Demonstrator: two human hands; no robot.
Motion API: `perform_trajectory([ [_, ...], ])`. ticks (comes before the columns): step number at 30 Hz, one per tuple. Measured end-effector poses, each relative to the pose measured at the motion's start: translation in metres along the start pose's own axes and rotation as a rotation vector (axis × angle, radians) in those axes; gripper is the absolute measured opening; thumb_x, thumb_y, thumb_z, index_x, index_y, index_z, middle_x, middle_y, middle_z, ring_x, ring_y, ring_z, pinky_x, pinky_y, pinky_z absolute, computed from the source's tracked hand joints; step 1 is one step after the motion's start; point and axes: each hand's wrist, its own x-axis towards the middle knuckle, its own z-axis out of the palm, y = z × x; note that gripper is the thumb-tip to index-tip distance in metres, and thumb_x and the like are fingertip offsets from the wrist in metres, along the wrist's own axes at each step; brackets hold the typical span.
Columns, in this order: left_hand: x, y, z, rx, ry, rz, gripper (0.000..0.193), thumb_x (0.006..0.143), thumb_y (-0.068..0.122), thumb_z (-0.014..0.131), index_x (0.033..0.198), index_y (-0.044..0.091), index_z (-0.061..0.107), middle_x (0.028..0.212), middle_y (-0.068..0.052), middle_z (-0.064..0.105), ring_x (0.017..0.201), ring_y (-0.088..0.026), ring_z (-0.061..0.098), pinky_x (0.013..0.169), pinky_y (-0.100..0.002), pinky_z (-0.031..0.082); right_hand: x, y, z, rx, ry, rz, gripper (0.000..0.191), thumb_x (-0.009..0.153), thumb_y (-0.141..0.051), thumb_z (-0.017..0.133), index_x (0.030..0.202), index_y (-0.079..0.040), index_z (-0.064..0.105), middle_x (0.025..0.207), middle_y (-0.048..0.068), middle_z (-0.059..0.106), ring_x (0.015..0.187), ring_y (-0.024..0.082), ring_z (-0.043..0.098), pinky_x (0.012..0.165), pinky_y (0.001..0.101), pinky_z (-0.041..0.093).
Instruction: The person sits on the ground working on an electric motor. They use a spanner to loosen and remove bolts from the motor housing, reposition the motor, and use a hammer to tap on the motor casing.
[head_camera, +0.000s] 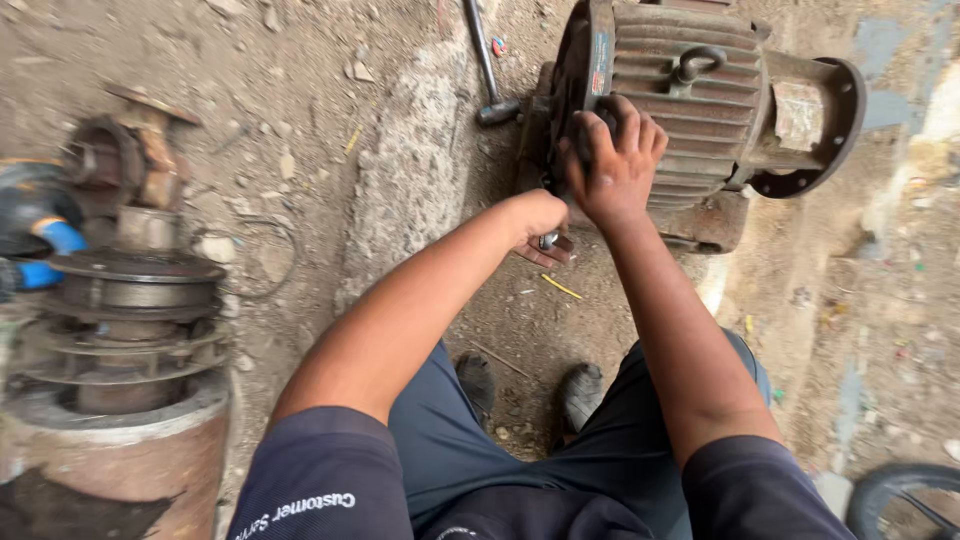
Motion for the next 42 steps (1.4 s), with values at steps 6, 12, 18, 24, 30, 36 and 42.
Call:
perform_trajectory([
  [6, 0.014, 0.048, 0.059, 0.967, 0.15, -0.021, 0.034, 0.089, 0.005, 0.051, 0.118, 0.003, 0.07, 0.093, -0.019, 0.078, 0.082, -0.03, 0.076, 0.071, -0.046, 0.06, 0.008, 0.042, -0.004, 0.067, 0.032, 0.102, 0.039, 0.095, -0.028, 0.073, 0.13, -0.012, 0.065, 0.132, 0.015, 0.055, 0.115, 0.037, 0.053, 0.097, 0.0511, 0.042],
  [12, 0.02, 0.048, 0.078, 0.994, 0.396, 0.109, 0.025, 0.084, 0.015, 0.061, 0.098, 0.003, 0.079, 0.106, -0.022, 0.073, 0.097, -0.034, 0.071, 0.086, -0.047, 0.056, 0.009, 0.07, -0.02, 0.069, 0.022, 0.102, 0.045, 0.092, -0.03, 0.072, 0.133, -0.012, 0.064, 0.136, 0.015, 0.055, 0.117, 0.036, 0.053, 0.097, 0.0503, 0.042],
  [18, 0.018, 0.049, 0.082, 0.8, 0.481, 0.138, 0.03, 0.086, 0.018, 0.059, 0.106, 0.003, 0.076, 0.115, -0.021, 0.071, 0.105, -0.035, 0.07, 0.09, -0.047, 0.056, 0.015, 0.083, -0.025, 0.054, 0.003, 0.069, 0.049, 0.092, -0.037, 0.07, 0.134, -0.012, 0.064, 0.137, 0.017, 0.053, 0.116, 0.038, 0.052, 0.096, 0.0506, 0.042],
  [24, -0.004, 0.063, 0.084, 0.736, 0.48, 0.136, 0.035, 0.088, 0.021, 0.056, 0.114, 0.003, 0.073, 0.124, -0.021, 0.069, 0.113, -0.035, 0.069, 0.094, -0.047, 0.056, 0.015, 0.092, -0.004, 0.013, -0.033, 0.053, 0.047, 0.098, -0.041, 0.065, 0.134, -0.011, 0.063, 0.139, 0.018, 0.051, 0.118, 0.038, 0.052, 0.097, 0.0515, 0.042],
  [30, -0.02, 0.061, 0.068, 0.668, 0.451, 0.111, 0.037, 0.089, 0.024, 0.058, 0.117, 0.003, 0.069, 0.126, -0.02, 0.069, 0.116, -0.034, 0.068, 0.095, -0.047, 0.056, 0.01, 0.084, 0.022, -0.029, -0.031, 0.047, 0.046, 0.103, -0.045, 0.061, 0.133, -0.009, 0.062, 0.14, 0.018, 0.05, 0.123, 0.036, 0.052, 0.101, 0.0508, 0.042],
  [36, -0.017, 0.045, 0.054, 0.618, 0.491, 0.185, 0.034, 0.088, 0.022, 0.059, 0.113, 0.004, 0.073, 0.121, -0.019, 0.072, 0.112, -0.033, 0.071, 0.092, -0.045, 0.059, 0.007, 0.07, 0.038, -0.009, -0.025, 0.046, 0.047, 0.104, -0.044, 0.061, 0.137, -0.01, 0.062, 0.141, 0.019, 0.051, 0.125, 0.036, 0.053, 0.099, 0.0496, 0.042],
  [42, -0.008, 0.022, 0.05, 0.598, 0.424, 0.147, 0.031, 0.089, 0.022, 0.059, 0.109, 0.004, 0.073, 0.113, -0.019, 0.075, 0.103, -0.03, 0.075, 0.085, -0.044, 0.062, -0.008, 0.064, 0.05, -0.093, -0.009, 0.03, 0.05, 0.106, -0.046, 0.064, 0.141, -0.011, 0.061, 0.14, 0.021, 0.046, 0.127, 0.039, 0.05, 0.106, 0.0533, 0.04],
])
